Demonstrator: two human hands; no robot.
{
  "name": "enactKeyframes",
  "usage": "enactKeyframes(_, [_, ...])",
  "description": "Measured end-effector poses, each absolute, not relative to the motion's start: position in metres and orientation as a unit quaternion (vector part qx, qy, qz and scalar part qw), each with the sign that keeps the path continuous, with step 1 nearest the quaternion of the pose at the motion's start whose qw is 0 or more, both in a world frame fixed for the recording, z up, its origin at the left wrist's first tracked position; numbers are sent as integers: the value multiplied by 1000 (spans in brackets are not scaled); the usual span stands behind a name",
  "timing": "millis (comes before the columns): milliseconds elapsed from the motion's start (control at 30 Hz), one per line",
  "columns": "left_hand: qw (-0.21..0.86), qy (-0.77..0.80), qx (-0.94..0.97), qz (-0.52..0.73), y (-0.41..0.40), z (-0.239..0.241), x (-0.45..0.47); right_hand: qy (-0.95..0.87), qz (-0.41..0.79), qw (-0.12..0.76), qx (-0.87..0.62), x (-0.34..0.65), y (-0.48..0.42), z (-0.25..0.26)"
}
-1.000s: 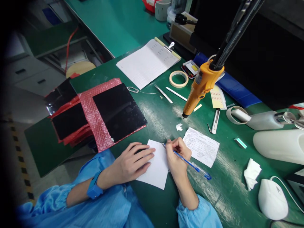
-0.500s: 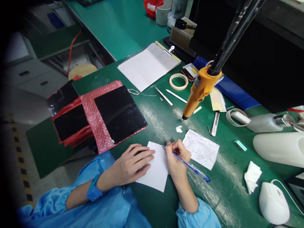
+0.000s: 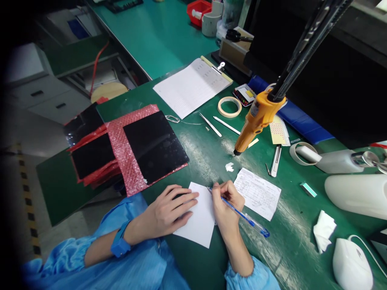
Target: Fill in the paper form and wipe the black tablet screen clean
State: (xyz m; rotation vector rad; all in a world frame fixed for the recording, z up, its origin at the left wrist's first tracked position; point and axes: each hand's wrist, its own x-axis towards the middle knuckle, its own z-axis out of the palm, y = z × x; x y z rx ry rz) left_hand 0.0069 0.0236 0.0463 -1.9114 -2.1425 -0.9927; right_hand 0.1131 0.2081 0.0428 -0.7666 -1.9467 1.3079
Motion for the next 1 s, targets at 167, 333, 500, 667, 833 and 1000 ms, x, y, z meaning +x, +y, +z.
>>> enactKeyframes(167, [56,-706,-627,-324,24,46,7,-747,507,320,-289,113,209,46])
enactKeyframes(333, [50,-703,-628,-331,25,45,8,-745,505,321,-293,112,209,48])
enactKeyframes(500, [45,-703,-627,-332,24,43,8,-747,502,318,-297,113,208,46])
enactKeyframes(667, [36,-705,-629,-325,21,41,9,-748,502,315,-300,114,209,46])
enactKeyframes(833, [44,-705,-627,-329,22,42,8,-748,501,312,-303,114,209,47])
enactKeyframes(1000, [44,-705,-629,-326,23,43,8,-748,501,312,-303,113,208,47])
